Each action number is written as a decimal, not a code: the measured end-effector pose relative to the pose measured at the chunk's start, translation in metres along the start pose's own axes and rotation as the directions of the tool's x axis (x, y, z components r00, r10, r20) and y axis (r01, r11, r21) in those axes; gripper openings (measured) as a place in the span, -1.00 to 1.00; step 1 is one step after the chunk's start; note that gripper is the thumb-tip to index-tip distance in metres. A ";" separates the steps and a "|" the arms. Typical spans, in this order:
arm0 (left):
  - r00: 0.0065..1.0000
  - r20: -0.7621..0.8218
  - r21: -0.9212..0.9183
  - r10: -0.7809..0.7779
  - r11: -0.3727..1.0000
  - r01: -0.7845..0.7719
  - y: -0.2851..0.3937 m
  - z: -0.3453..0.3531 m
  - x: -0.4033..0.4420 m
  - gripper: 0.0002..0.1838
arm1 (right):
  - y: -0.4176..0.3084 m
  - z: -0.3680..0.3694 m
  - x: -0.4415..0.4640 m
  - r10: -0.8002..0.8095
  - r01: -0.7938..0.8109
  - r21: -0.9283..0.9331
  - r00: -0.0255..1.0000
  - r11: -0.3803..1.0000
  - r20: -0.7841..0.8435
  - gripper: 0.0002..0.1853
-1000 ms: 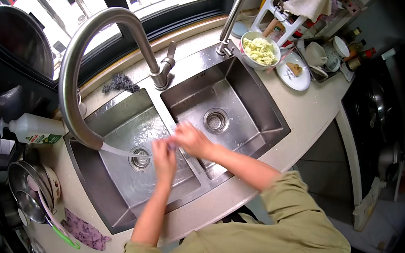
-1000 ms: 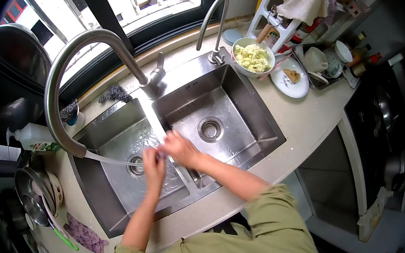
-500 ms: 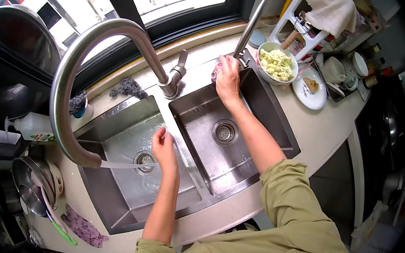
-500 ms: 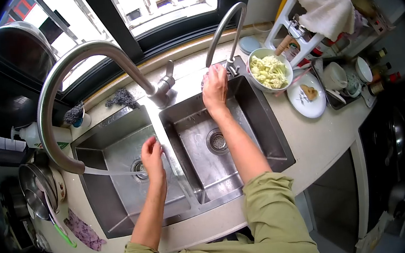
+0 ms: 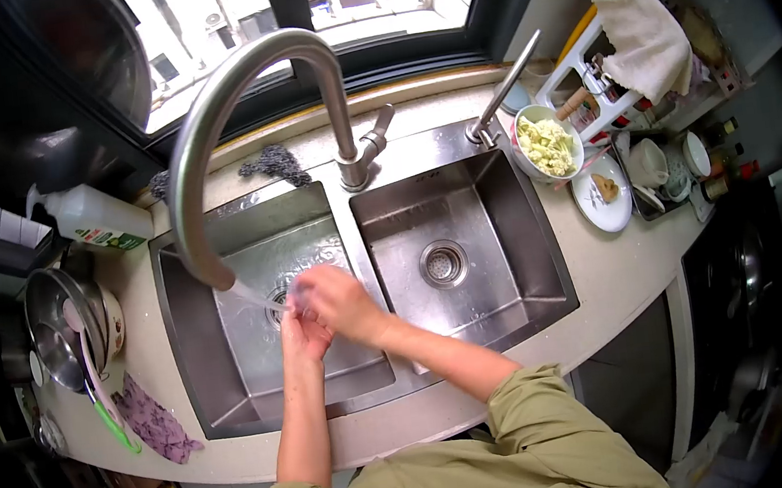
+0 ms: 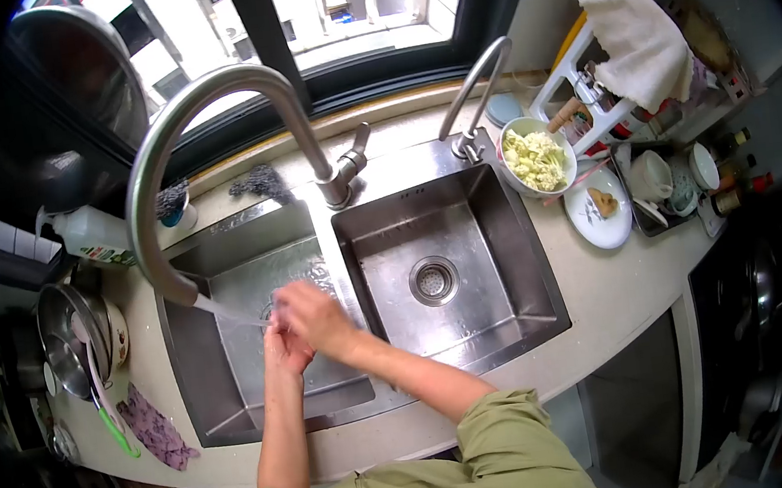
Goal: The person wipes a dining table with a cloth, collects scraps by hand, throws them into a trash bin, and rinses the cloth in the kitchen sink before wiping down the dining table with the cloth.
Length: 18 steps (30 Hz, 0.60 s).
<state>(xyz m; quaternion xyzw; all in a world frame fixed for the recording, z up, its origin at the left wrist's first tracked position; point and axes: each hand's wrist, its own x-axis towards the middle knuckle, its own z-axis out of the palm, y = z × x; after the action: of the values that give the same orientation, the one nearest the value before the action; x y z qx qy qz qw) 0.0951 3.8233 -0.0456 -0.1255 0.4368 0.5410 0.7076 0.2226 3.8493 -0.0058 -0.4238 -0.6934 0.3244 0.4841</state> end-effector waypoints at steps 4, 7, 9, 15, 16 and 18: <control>0.997 0.037 -0.083 0.063 0.995 -0.060 0.028 -0.039 0.011 -0.82 | 0.001 0.047 -0.027 0.146 -0.167 0.066 0.959 0.984 0.242 -0.76; 0.953 0.018 0.180 0.303 0.936 -0.301 0.030 -0.053 0.017 -0.82 | 0.015 0.060 -0.027 0.469 -0.533 0.385 0.846 0.753 0.254 -0.77; 0.859 0.069 0.395 0.508 0.776 -0.491 0.017 -0.030 -0.004 -0.81 | 0.028 0.067 -0.025 0.514 -0.540 0.604 0.824 0.586 0.239 -0.75; 0.270 0.594 0.771 0.758 -0.440 -0.459 -0.013 -0.012 -0.024 -0.83 | 0.023 0.065 -0.031 0.553 -0.547 0.837 0.687 -0.035 0.472 -0.59; 0.299 0.580 0.748 0.758 -0.349 -0.565 -0.010 -0.024 -0.013 -0.74 | 0.022 0.061 -0.034 0.542 -0.551 0.835 0.702 0.000 0.463 -0.59; 0.684 0.239 0.571 0.689 0.470 -0.673 -0.006 -0.015 -0.026 -0.57 | 0.013 0.051 -0.035 0.529 -0.573 0.817 0.714 0.067 0.458 -0.54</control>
<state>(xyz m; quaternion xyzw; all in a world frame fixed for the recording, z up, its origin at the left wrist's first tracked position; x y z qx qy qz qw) 0.0928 3.7941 -0.0362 0.2911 0.6101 0.6002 0.4276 0.1838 3.8217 -0.0471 -0.2890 -0.1712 0.8226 0.4587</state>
